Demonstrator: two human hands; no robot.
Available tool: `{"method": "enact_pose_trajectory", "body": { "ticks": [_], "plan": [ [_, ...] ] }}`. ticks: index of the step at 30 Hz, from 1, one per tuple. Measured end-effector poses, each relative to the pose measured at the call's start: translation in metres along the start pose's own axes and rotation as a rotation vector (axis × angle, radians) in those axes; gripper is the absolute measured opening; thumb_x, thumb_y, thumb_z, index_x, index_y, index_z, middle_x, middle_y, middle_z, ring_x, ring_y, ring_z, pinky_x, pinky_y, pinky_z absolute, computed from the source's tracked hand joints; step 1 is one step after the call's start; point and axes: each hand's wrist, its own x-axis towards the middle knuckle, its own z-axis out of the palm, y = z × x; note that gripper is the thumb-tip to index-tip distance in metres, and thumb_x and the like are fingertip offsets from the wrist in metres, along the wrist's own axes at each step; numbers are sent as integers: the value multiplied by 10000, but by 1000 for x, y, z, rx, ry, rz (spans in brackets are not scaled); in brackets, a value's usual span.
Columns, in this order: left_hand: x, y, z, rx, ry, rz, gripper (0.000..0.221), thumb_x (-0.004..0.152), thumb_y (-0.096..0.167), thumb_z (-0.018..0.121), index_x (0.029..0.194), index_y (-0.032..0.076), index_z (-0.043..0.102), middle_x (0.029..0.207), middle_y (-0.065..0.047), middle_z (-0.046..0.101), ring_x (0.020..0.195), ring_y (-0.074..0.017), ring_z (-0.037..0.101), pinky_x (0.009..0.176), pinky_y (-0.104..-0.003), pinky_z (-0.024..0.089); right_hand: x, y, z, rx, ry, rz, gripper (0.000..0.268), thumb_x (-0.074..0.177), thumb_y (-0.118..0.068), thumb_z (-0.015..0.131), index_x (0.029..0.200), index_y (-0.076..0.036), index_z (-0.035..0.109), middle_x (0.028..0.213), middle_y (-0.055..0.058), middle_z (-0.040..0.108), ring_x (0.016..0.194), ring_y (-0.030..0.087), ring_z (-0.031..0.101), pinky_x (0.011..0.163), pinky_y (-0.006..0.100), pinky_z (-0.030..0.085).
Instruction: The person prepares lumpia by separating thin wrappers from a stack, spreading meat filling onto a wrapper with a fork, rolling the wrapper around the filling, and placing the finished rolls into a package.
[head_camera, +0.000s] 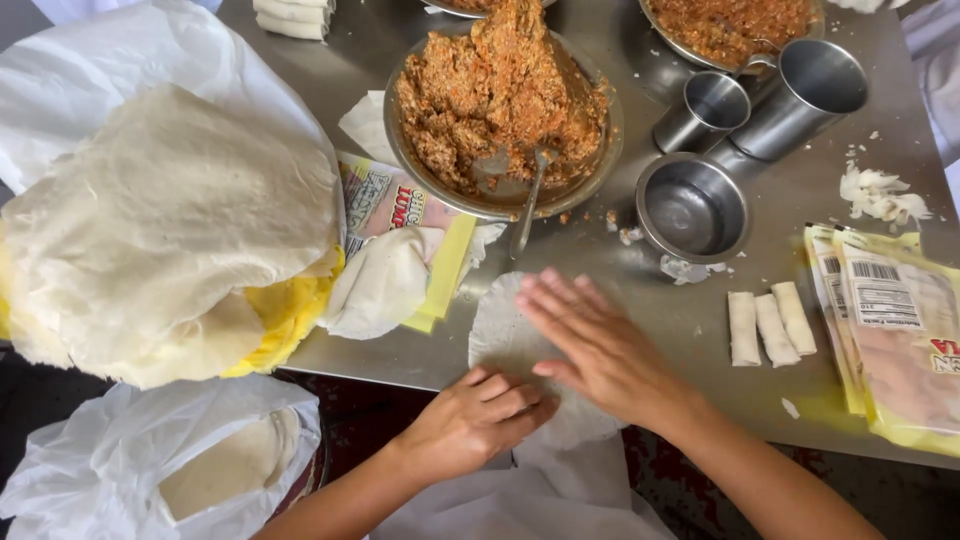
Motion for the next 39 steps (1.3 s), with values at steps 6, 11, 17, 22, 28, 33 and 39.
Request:
{"method": "enact_pose_trajectory", "body": {
  "ticks": [6, 11, 17, 22, 28, 33, 39],
  "plan": [
    [3, 3, -8, 9, 50, -10, 194, 1003, 39, 548, 1177, 25, 632, 1104, -68, 590, 829, -222, 505, 706, -342, 391, 19, 39, 14, 70, -352, 153, 655, 1012, -475, 236, 1550, -125, 104, 1625, 64, 102, 1493, 193, 77, 1199, 368, 41],
    [2, 4, -3, 39, 88, -20, 150, 981, 40, 614, 1118, 66, 669, 1055, -34, 587, 826, -209, 488, 720, -328, 409, 52, 25, 12, -98, 27, 23, 564, 915, -282, 643, 1394, -48, 458, 1348, 133, 553, 1226, 246, 527, 1093, 393, 421],
    [1, 3, -4, 10, 81, -12, 165, 979, 37, 616, 1137, 63, 655, 1051, -46, 581, 834, -213, 489, 729, -329, 412, 90, 61, 4, -164, 34, -23, 244, 783, 146, 665, 986, 10, 683, 1036, 157, 677, 955, 247, 643, 904, 301, 565],
    [2, 0, -3, 4, 101, -14, 138, 985, 61, 620, 1116, 76, 660, 1001, -34, 566, 796, -207, 477, 722, -321, 407, 66, 87, -41, -8, 241, 151, 247, 1071, -132, 478, 1144, 21, 658, 1154, 170, 655, 999, 306, 653, 828, 400, 545],
    [2, -2, -3, -22, 54, -5, 177, 960, 41, 617, 1133, 64, 642, 1067, -43, 573, 829, -216, 495, 743, -330, 419, 62, 110, -17, -46, 252, 60, 184, 1056, -36, 510, 1129, 34, 663, 1151, 201, 666, 1012, 292, 663, 888, 356, 594],
    [3, -2, -4, -14, 69, -4, 130, 965, 52, 607, 1082, 72, 661, 1007, -38, 567, 793, -213, 474, 732, -321, 418, 81, 76, 1, 275, 406, 117, 163, 1061, -70, 507, 1089, 20, 640, 971, 143, 671, 802, 214, 694, 726, 305, 545],
    [2, -1, -4, -22, 67, -10, 121, 965, 64, 618, 1077, 74, 665, 982, -44, 553, 790, -217, 474, 708, -326, 415, 120, 57, 22, 843, 445, 598, 220, 1005, -133, 478, 985, 32, 622, 716, 160, 707, 588, 200, 711, 566, 231, 574]
  ]
}}
